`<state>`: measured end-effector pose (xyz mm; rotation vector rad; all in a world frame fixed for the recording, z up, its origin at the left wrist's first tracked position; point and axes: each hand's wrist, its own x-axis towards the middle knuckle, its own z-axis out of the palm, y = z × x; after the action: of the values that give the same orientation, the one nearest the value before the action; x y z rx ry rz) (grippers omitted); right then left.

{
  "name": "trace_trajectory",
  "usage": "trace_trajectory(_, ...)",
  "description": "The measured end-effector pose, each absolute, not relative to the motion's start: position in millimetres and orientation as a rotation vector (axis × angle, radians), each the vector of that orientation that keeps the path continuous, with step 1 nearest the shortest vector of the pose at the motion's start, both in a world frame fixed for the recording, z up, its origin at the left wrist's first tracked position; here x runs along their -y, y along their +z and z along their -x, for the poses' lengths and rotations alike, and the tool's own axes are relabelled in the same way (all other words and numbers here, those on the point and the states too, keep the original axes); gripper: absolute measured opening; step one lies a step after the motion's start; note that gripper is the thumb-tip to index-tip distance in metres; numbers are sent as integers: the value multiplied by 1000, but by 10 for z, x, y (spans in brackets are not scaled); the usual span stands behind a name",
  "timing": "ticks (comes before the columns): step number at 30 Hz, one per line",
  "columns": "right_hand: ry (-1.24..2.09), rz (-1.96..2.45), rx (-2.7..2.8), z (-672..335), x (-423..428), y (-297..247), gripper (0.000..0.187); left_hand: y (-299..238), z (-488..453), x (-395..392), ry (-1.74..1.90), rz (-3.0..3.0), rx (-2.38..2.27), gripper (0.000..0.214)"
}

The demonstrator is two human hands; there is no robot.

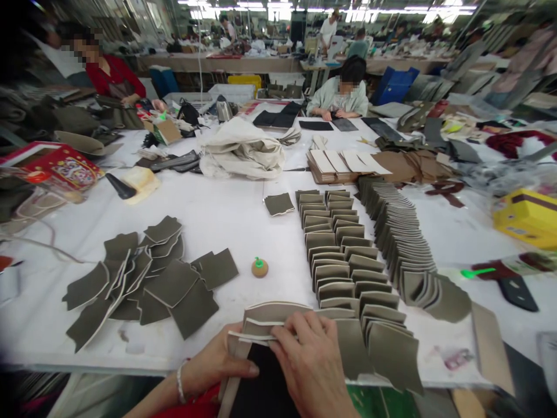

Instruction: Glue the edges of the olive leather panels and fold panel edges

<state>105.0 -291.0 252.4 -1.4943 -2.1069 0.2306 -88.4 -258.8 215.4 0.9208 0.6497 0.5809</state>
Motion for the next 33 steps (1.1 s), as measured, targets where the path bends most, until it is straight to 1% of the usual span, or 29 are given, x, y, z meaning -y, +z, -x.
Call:
trace_trajectory(7, 345, 1413, 2137, -1091, 2941, 2523, 27, 2159, 873, 2605, 511, -929, -601, 59)
trace_trajectory(13, 214, 1339, 2125, -1131, 3027, 2533, 24, 2209, 828, 2586, 502, -939, -544, 58)
trace_trajectory(19, 153, 1373, 2114, -1147, 3030, 2556, 18, 2144, 837, 2606, 494, -929, -555, 59)
trace_trajectory(30, 215, 1404, 2158, -1142, 2989, 2465, 23, 2156, 837, 2544, 492, -953, -554, 59)
trace_trajectory(33, 198, 1368, 2168, -1133, 2978, 2418, 21, 2144, 836, 2548, 499, -931, -567, 58)
